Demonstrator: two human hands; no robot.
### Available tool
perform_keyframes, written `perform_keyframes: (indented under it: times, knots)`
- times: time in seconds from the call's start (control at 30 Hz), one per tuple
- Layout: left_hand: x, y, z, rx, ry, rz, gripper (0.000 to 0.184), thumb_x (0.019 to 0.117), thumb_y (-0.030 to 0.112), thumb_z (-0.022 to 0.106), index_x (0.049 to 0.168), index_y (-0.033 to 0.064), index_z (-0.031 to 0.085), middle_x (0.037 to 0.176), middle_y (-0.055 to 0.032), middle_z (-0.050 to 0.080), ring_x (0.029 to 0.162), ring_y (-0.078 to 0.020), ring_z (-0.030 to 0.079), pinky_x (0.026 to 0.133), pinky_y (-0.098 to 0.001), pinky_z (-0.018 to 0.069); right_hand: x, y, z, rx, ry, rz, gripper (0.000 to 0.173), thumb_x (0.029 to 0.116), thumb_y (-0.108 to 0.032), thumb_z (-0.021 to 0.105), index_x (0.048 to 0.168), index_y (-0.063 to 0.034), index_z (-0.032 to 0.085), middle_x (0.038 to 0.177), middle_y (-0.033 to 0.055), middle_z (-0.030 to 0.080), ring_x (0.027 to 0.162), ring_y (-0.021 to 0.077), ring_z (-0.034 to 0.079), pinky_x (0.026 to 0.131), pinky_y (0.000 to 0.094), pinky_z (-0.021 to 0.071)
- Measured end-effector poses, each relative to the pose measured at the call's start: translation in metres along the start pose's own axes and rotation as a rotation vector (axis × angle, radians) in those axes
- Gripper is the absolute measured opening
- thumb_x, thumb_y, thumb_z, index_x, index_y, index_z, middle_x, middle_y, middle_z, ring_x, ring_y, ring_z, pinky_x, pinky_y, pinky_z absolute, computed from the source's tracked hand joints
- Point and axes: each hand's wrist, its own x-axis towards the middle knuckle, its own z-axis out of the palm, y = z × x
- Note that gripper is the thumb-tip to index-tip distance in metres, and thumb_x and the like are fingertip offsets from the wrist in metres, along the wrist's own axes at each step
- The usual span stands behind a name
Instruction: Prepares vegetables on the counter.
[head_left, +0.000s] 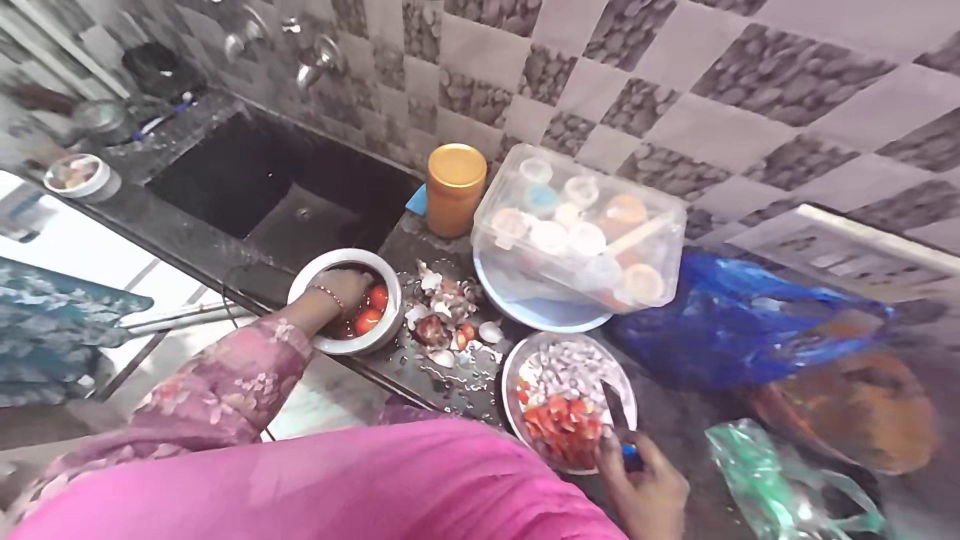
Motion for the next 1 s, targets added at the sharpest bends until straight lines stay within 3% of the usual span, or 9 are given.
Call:
perform_keyframes:
  times: [0.17,0.33,0.43,0.6,0.67,0.77,0.87,0.93,1.0]
  knots:
    - [-0.021,-0.014,-0.006,0.036,0.071,0.041,0.073,0.0851,0.032,0.081,0.147,0.0144,0.048,0.122,-0.0231,0.065,0.114,-0.0449,0.063,0.091,-0.0665,0.0501,0.003,0.000,0.002,0.019,-0.015,-0.039,0.039,0.0953,-0.033,0.056,0.084,0.0022,0.069,0.066,0.0113,0.064,0.055,0.0146,0.059,0.053,0.0308,0.0493]
    - [-0.051,-0.019,-0.019,-0.083,0.208,0.071,0.066,0.0849,0.028,0.082,0.145,0.0262,0.055,0.130,-0.0169,0.065,0.121,-0.0419,0.061,0.096,-0.0671,0.0479,0.008,-0.005,0.006,0.060,-0.034,-0.097,0.039,0.0966,-0.033,0.055,0.083,0.0010,0.069,0.066,0.0111,0.063,0.055,0.0132,0.058,0.053,0.0287,0.0488]
    - [-0.058,-0.022,-0.019,-0.175,0.314,0.132,0.054,0.0823,0.025,0.085,0.131,0.0159,0.065,0.123,-0.0165,0.067,0.114,-0.0399,0.064,0.093,-0.0667,0.0491,0.008,-0.007,0.008,0.087,-0.033,-0.106,0.037,0.0956,-0.032,0.057,0.084,0.0000,0.070,0.068,0.0101,0.065,0.057,0.0121,0.059,0.054,0.0274,0.0499]
    - [-0.058,-0.021,-0.010,-0.369,0.410,0.138,0.058,0.0683,0.025,0.095,0.109,0.0024,0.060,0.097,-0.0170,0.066,0.090,-0.0369,0.067,0.079,-0.0632,0.0538,0.004,-0.004,0.009,0.057,-0.021,-0.089,0.038,0.0951,-0.035,0.057,0.086,-0.0006,0.071,0.069,0.0094,0.066,0.057,0.0131,0.061,0.054,0.0293,0.0516]
    - [-0.057,-0.020,-0.006,-0.397,0.454,0.170,0.059,0.0717,0.026,0.093,0.112,0.0008,0.059,0.101,-0.0191,0.066,0.093,-0.0381,0.067,0.081,-0.0632,0.0532,0.002,-0.001,0.009,0.051,-0.017,-0.088,0.037,0.0939,-0.034,0.058,0.085,-0.0011,0.072,0.069,0.0087,0.066,0.057,0.0127,0.061,0.054,0.0294,0.0519]
    - [-0.061,-0.025,-0.008,-0.456,0.720,0.336,0.053,0.0783,0.021,0.081,0.123,-0.0001,0.062,0.116,-0.0248,0.063,0.104,-0.0417,0.063,0.090,-0.0638,0.0495,0.002,-0.002,0.007,0.057,-0.018,-0.099,0.036,0.0940,-0.035,0.058,0.084,-0.0027,0.071,0.069,0.0067,0.065,0.057,0.0104,0.060,0.054,0.0268,0.0511]
    - [-0.050,-0.029,-0.005,-0.356,0.597,0.393,0.035,0.0854,0.020,0.079,0.117,0.0062,0.072,0.119,-0.0229,0.063,0.110,-0.0426,0.062,0.090,-0.0661,0.0491,-0.002,-0.003,0.004,0.035,-0.033,-0.070,0.035,0.0944,-0.033,0.058,0.087,-0.0012,0.072,0.070,0.0087,0.067,0.059,0.0149,0.062,0.055,0.0320,0.0531]
    - [-0.044,-0.033,-0.002,-0.318,0.628,0.406,0.033,0.0871,0.021,0.078,0.116,0.0062,0.072,0.119,-0.0240,0.063,0.112,-0.0453,0.061,0.091,-0.0679,0.0483,0.001,-0.003,0.003,0.014,-0.046,-0.015,0.037,0.0955,-0.036,0.058,0.093,-0.0024,0.072,0.073,0.0080,0.068,0.059,0.0171,0.063,0.055,0.0367,0.0539]
    - [-0.054,-0.033,-0.007,-0.435,0.824,0.378,0.045,0.0879,0.027,0.073,0.120,-0.0036,0.065,0.126,-0.0323,0.059,0.119,-0.0518,0.056,0.098,-0.0703,0.0431,0.000,-0.004,0.004,-0.002,-0.076,0.061,0.043,0.0953,-0.041,0.058,0.107,-0.0008,0.069,0.075,0.0081,0.067,0.058,0.0196,0.063,0.053,0.0420,0.0543]
